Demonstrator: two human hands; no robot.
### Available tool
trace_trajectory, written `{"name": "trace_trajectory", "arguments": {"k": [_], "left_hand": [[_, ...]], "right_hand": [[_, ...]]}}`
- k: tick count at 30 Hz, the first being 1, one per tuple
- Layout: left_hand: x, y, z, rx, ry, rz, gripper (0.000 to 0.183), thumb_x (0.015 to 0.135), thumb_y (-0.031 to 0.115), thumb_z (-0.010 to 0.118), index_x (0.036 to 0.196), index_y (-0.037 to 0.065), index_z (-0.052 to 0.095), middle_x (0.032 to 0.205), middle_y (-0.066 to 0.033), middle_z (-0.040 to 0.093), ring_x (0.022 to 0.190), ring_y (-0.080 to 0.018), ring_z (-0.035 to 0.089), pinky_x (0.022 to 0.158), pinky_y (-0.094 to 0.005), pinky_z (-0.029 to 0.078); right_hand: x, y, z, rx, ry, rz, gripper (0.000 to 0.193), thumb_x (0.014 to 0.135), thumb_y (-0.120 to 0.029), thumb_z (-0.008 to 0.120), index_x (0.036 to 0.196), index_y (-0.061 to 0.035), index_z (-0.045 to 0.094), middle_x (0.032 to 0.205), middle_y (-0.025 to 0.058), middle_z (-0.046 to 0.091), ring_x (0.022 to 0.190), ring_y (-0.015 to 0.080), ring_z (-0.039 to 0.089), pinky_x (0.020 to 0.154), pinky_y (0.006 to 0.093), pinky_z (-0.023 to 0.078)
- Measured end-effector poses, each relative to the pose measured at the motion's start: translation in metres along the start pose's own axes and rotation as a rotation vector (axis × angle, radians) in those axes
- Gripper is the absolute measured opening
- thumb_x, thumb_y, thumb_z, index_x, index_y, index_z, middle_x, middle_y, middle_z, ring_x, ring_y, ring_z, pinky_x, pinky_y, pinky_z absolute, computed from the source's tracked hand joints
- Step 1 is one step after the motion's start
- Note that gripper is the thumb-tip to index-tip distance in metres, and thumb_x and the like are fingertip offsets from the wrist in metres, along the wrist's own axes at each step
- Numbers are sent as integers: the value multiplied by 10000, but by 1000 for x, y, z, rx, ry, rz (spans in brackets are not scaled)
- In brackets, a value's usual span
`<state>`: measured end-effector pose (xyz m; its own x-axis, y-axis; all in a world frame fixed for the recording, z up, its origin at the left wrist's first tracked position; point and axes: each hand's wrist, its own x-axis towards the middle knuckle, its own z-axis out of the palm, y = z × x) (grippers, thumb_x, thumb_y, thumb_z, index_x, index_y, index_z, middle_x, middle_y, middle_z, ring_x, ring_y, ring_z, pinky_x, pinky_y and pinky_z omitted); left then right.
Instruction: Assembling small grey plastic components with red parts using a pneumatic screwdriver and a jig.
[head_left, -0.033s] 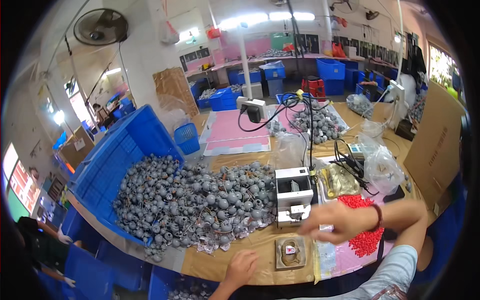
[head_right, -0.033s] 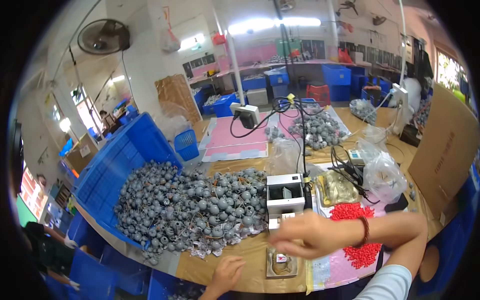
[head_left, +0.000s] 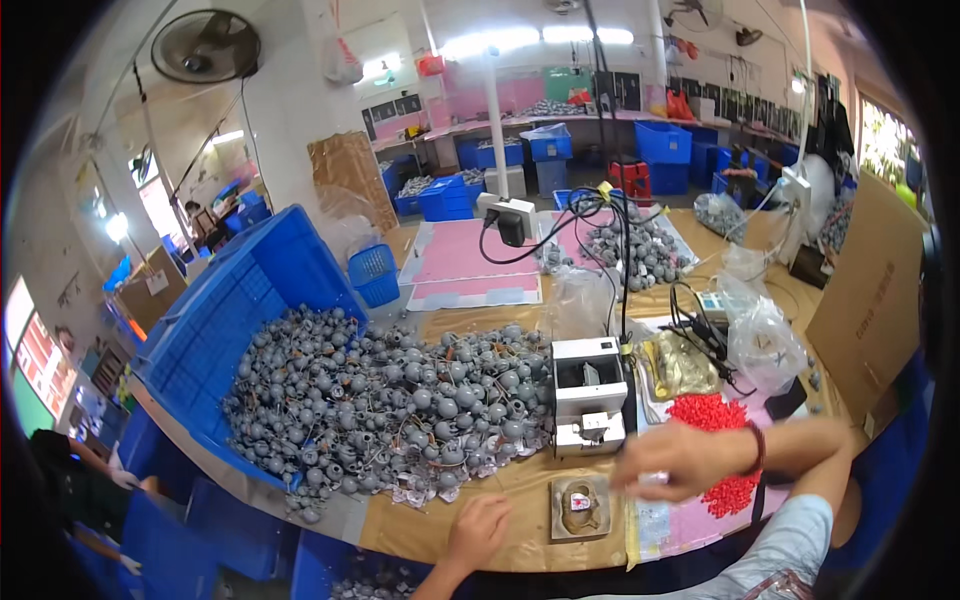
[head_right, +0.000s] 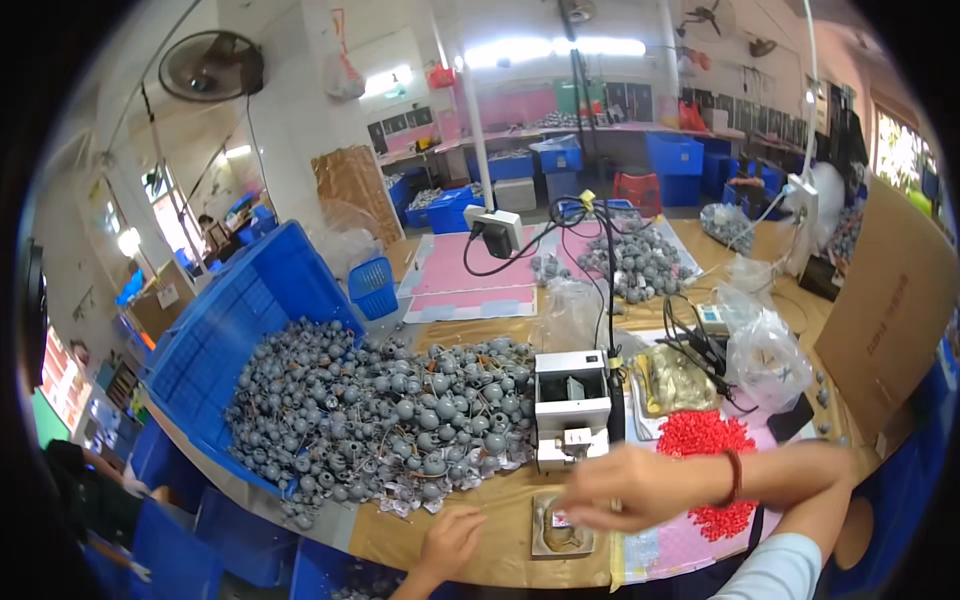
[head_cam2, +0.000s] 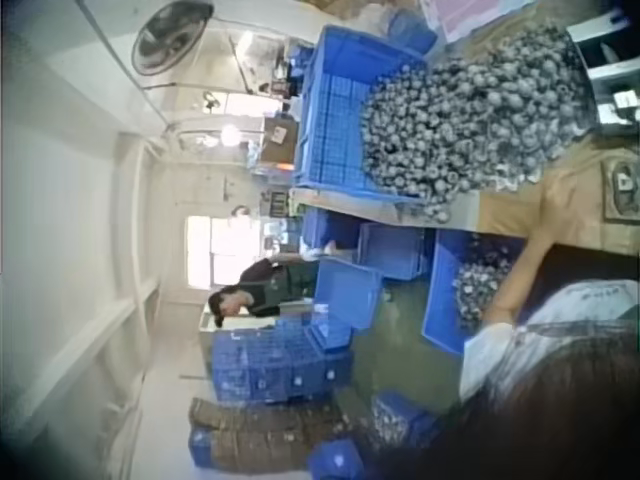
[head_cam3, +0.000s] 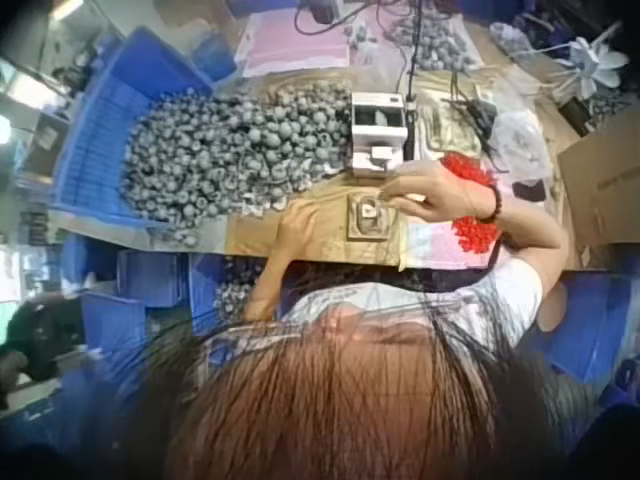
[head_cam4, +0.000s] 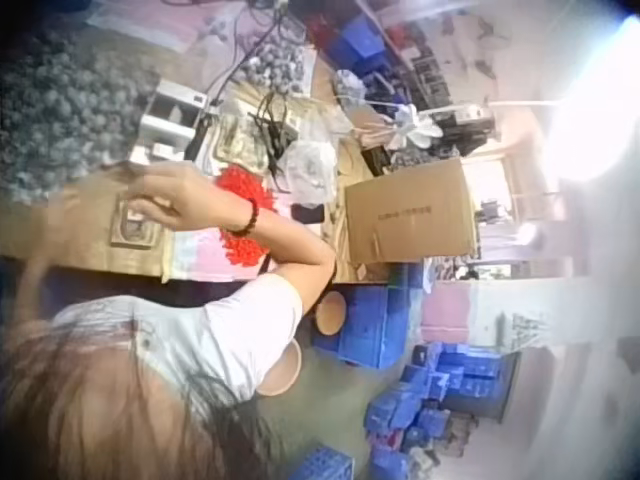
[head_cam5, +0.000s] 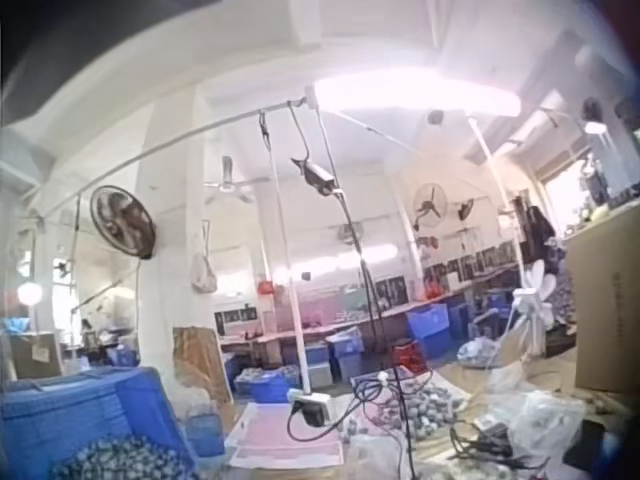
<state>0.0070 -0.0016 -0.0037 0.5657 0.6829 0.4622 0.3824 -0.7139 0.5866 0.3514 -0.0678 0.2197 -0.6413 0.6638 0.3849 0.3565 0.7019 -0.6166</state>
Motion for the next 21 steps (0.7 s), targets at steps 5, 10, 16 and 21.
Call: {"name": "trace_trajectory", "arguments": {"k": [5,10,16,21], "left_hand": [[82,-66,12,126,114,34,265,888,89,750,1152,84,738,1190,-114,690,1107,-339,645,926,-438,552],[131,-94,54,341,81,36,481,843,123,794,1307,133,667,1263,-121,637,1145,-350,596,927,-456,538],[156,-113,76,499,-6,13,572,834,118,782,1374,166,598,1231,-117,605,1116,-332,582,905,-451,523],[181,-79,5,-346,194,-194,630,859,-6,727,1449,104,533,1331,-105,601,1172,-248,622,1002,-361,525]], "right_hand": [[-36,50,88,-22,202,210,118,960,-92,741,1065,-41,757,842,121,702,718,272,692,645,386,558],[-51,107,176,-160,342,228,109,938,-93,756,1039,-52,755,821,109,689,711,278,674,627,387,537],[-27,126,190,-176,325,171,142,922,-106,756,1052,-54,732,778,102,637,677,295,637,609,404,516],[-23,136,179,-48,384,243,109,956,-113,727,1045,-54,748,820,116,680,723,304,670,635,385,527]]}}
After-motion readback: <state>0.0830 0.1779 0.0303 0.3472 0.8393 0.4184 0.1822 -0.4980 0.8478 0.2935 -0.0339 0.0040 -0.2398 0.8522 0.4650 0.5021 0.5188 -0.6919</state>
